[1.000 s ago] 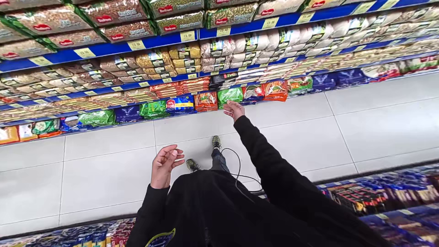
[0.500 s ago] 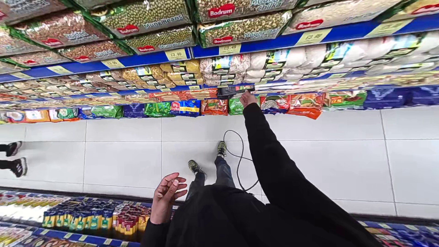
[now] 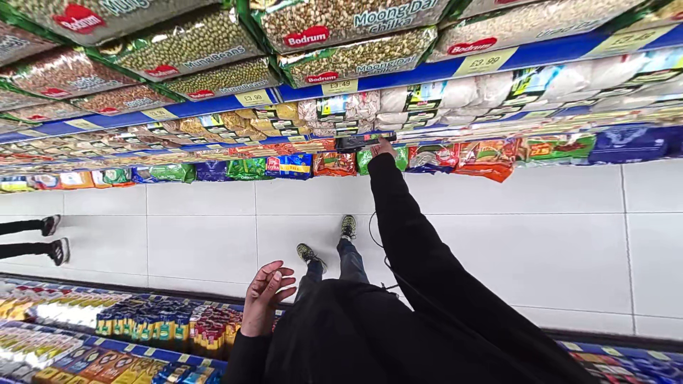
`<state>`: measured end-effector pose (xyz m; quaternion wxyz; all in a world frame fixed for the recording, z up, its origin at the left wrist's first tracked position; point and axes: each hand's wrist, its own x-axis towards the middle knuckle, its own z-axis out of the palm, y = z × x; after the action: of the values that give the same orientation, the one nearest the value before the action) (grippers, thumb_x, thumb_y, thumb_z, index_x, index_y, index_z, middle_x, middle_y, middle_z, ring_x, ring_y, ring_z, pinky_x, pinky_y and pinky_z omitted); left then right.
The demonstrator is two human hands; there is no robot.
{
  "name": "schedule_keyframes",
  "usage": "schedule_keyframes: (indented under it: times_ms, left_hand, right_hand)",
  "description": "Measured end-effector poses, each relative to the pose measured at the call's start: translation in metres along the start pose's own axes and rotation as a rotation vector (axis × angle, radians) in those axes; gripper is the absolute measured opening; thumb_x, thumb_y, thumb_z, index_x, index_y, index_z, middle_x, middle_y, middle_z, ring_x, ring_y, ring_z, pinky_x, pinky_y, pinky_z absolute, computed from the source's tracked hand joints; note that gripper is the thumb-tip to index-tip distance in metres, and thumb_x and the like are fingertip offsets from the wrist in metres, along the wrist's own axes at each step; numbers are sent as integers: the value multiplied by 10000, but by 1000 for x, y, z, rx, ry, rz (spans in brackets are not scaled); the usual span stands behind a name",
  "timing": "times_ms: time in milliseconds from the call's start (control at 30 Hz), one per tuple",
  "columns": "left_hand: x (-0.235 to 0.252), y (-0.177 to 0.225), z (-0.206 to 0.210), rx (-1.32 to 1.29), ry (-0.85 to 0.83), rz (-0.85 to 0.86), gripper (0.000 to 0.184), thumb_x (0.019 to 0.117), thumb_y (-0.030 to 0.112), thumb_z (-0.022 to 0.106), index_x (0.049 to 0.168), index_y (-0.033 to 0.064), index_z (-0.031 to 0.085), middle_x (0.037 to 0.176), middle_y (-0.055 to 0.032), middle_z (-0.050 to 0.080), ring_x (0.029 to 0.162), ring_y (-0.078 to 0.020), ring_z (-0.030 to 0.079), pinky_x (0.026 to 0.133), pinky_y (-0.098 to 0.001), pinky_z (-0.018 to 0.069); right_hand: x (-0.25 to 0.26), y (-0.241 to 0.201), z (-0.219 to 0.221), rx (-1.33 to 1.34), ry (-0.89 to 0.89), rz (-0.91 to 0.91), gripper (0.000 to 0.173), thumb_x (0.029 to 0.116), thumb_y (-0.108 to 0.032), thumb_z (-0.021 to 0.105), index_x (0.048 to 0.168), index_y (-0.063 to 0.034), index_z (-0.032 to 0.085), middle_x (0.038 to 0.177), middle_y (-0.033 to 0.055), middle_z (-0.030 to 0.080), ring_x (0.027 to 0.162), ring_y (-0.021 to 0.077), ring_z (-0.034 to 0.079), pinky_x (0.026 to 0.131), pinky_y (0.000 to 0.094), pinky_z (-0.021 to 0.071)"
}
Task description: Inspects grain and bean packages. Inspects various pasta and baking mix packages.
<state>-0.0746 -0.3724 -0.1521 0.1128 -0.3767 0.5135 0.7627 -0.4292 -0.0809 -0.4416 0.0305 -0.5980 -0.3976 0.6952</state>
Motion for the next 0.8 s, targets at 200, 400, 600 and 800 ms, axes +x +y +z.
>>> schedule_keyframes:
  times_ms: [200,400,600,800]
  left_hand:
    - [-1,1,3,-45,-20,-14,346,944,196,721,1251,48,664,1072,-205,739,910,-308,759,767,-432,647]
    - [-1,-4,0,-88,-14,-22,388,907,198,772,1252,53,668,1086,-206,733,915,-316,755,773,-441,645]
    - [0,-4,0,-111,-48,-23,418,880,225,808,1248,71,681,1097,-204,730,900,-303,756,759,-426,646]
    - [4,-8,2,-136,-73,-48,438,868,225,819,1254,71,680,1091,-205,732,898,-291,756,752,-406,644]
  right_hand:
    - [-6,3,9,39,-6,25,609,871,-154,789,1394,-17,507,1287,227,590,1060,306,654,811,437,589]
    - [-6,9,-3,96,-89,40,658,874,-160,803,1425,-22,470,1271,210,601,1019,269,660,811,390,589]
    - [-21,26,-20,212,-132,77,677,905,-187,773,1467,-42,425,1408,200,535,1197,295,605,918,432,564]
    - [-19,49,-20,319,-158,196,591,936,-268,728,1423,-64,462,1315,185,582,1090,262,625,867,402,558]
